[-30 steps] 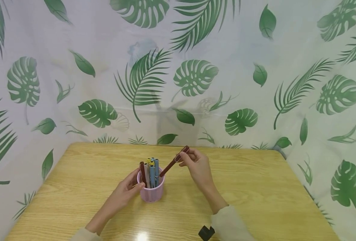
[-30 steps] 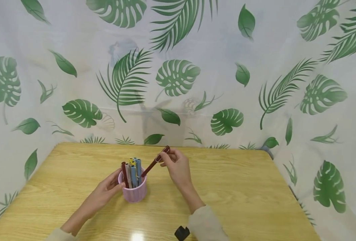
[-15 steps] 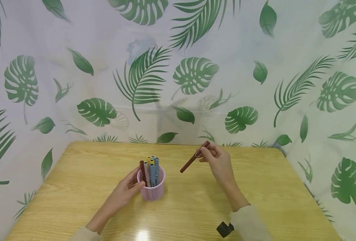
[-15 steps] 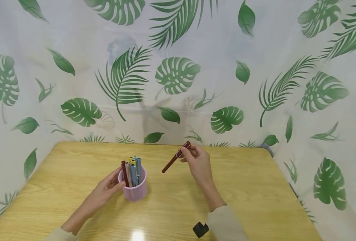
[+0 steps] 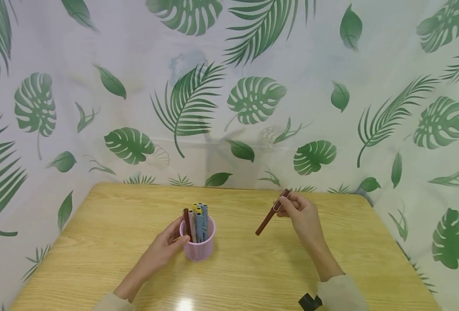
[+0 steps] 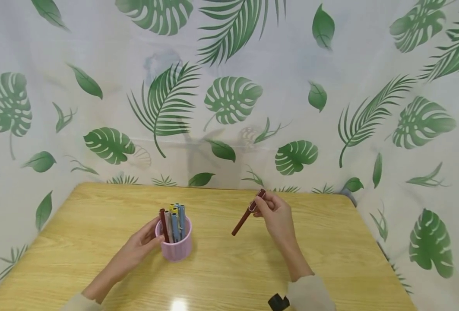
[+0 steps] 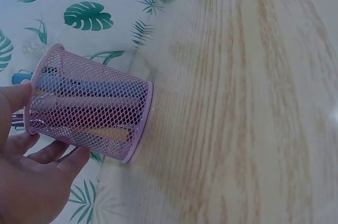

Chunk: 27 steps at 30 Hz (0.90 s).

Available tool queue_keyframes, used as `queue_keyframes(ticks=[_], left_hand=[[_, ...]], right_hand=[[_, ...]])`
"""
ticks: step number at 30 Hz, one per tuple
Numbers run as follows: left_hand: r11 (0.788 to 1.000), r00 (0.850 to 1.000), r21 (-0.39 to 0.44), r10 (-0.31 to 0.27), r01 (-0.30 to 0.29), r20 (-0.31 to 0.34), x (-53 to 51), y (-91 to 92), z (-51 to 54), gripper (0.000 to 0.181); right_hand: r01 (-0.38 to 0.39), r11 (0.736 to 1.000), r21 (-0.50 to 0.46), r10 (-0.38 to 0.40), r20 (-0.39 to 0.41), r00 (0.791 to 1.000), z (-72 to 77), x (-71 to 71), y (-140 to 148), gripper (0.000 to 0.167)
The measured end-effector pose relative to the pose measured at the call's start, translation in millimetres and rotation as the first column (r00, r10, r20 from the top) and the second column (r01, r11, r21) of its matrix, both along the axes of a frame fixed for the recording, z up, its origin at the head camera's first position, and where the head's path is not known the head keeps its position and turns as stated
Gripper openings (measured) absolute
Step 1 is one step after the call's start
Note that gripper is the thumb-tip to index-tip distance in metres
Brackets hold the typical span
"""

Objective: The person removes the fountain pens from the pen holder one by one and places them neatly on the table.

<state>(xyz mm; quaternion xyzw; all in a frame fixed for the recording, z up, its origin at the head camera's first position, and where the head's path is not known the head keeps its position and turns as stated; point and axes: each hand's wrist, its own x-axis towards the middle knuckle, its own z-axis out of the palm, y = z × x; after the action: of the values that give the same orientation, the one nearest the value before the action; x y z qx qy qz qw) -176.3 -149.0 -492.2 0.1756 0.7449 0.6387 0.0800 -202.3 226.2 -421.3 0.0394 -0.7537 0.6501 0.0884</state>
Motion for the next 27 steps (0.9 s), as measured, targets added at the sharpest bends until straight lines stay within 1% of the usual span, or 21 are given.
queue_keyframes(ticks=[6,12,15,19,27], left_hand=[[1.000,1.000,-0.001,-0.005,0.005,-0.001,1.6,-0.8,1.3,0.067],[0.999,1.000,0.016,-0.031,0.031,0.000,2.3,-1.1,1.0,0.067],[0.999,1.000,0.015,-0.029,0.029,0.005,2.3,-1.2,2.0,0.067],[1.000,1.000,0.012,-0.021,0.020,0.018,3.3,-1.0,2.4,0.067],[1.000,1.000,0.007,-0.022,0.022,0.013,3.6,-0.8,3.3,0.067]], right_hand=[[-0.008,1.000,-0.013,0.009,0.055,0.998,-10.5,2.7,-3.1,0.032],[-0.050,0.998,-0.028,0.053,0.111,0.992,-25.5,2.8,-9.9,0.032],[-0.065,0.997,-0.046,0.071,0.143,0.987,-31.6,2.2,-13.1,0.030],[-0.064,0.996,-0.062,0.075,0.181,0.981,-37.9,3.9,-17.9,0.030],[-0.063,0.996,-0.064,0.076,0.217,0.973,-46.4,6.0,-23.8,0.026]])
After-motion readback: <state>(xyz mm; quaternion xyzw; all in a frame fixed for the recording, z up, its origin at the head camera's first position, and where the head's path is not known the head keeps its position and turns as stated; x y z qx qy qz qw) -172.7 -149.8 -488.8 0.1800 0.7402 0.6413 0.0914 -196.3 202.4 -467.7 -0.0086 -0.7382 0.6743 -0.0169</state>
